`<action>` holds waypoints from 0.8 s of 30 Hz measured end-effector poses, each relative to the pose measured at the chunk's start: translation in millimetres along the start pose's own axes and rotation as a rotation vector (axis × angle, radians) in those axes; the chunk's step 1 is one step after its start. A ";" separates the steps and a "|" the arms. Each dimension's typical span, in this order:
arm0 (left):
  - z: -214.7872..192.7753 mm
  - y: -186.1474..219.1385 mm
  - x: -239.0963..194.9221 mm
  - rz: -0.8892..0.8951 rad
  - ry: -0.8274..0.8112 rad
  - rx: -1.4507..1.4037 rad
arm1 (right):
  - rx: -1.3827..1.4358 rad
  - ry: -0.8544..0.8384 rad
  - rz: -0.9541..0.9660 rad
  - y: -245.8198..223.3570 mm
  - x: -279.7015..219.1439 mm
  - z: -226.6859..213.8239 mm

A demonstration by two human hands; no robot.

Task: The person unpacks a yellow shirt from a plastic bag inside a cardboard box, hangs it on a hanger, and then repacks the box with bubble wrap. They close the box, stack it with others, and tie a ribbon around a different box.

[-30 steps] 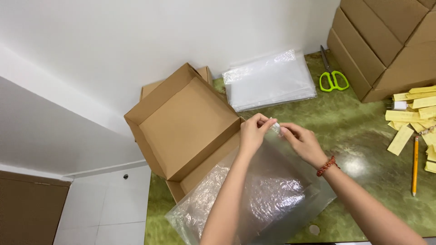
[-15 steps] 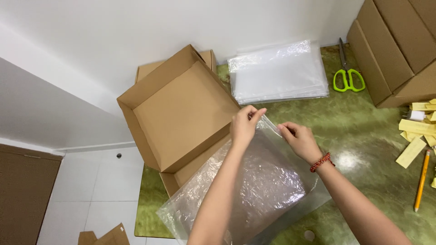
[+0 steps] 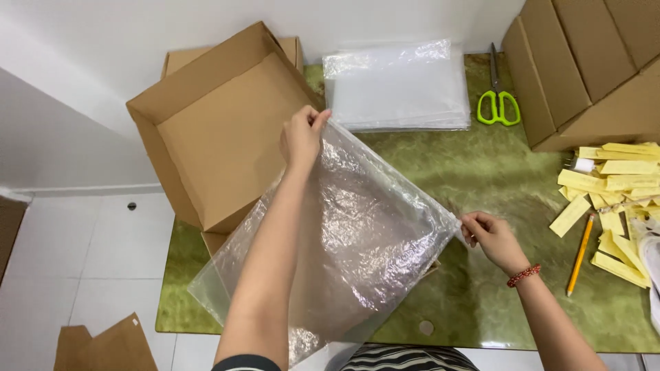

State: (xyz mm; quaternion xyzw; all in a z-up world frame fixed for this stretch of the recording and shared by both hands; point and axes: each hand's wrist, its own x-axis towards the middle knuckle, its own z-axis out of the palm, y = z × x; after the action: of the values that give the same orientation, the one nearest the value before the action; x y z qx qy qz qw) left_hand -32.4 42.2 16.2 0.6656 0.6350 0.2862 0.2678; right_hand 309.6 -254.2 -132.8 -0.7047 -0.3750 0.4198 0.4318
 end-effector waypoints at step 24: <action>-74.4 -262.4 -113.4 -0.221 -0.159 -0.041 | 0.234 -0.629 0.361 -12.9 -174.2 125.9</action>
State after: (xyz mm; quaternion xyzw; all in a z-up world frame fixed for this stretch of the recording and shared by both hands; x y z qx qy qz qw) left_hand -271.0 -58.5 -125.9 0.6065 0.6755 0.2141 0.3606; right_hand 128.4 -368.0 -108.8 -0.5420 -0.3085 0.7250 0.2923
